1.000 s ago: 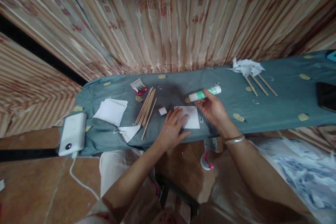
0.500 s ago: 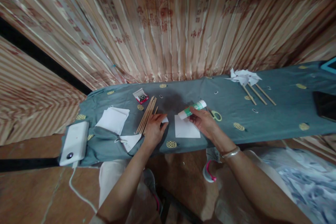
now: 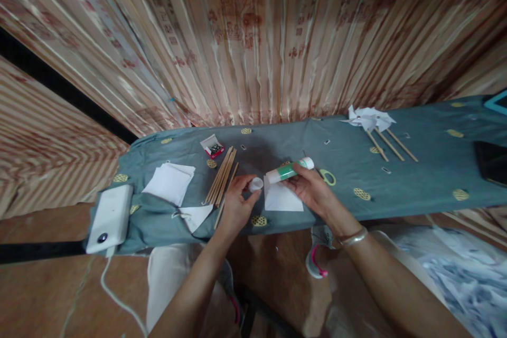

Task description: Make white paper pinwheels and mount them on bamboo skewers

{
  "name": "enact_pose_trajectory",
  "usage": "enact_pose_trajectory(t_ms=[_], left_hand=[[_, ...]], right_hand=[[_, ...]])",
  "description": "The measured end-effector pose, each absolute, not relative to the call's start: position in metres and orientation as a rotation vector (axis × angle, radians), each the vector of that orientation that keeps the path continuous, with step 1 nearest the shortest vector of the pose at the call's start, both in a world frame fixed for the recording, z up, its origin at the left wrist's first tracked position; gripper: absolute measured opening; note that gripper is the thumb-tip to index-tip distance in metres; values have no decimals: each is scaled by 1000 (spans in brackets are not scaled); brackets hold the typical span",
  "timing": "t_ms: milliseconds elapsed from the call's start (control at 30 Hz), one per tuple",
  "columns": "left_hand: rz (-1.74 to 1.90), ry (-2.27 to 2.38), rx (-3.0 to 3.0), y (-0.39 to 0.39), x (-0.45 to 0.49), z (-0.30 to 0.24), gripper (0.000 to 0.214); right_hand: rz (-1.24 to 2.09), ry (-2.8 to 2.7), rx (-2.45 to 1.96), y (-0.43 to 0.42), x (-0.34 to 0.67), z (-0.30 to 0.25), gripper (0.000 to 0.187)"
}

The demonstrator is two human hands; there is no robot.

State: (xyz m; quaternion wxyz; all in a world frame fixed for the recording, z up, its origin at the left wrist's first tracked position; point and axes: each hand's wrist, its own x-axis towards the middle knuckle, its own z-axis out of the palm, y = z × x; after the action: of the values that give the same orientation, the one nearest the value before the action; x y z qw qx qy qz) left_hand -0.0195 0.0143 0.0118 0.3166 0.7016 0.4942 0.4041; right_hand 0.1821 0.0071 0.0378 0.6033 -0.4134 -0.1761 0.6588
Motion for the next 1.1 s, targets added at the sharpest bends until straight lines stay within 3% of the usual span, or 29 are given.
enact_pose_trajectory(t_ms=[200, 733, 1100], left_hand=[[1026, 1305, 1891, 12, -18, 16, 35], [1089, 1247, 1849, 6, -15, 20, 32], [1096, 1238, 2120, -1, -18, 29, 18]], right_hand=[[1542, -416, -973, 5, 180, 40, 30], [1545, -513, -1046, 3, 180, 42, 40], [1609, -550, -1138, 3, 171, 29, 39]])
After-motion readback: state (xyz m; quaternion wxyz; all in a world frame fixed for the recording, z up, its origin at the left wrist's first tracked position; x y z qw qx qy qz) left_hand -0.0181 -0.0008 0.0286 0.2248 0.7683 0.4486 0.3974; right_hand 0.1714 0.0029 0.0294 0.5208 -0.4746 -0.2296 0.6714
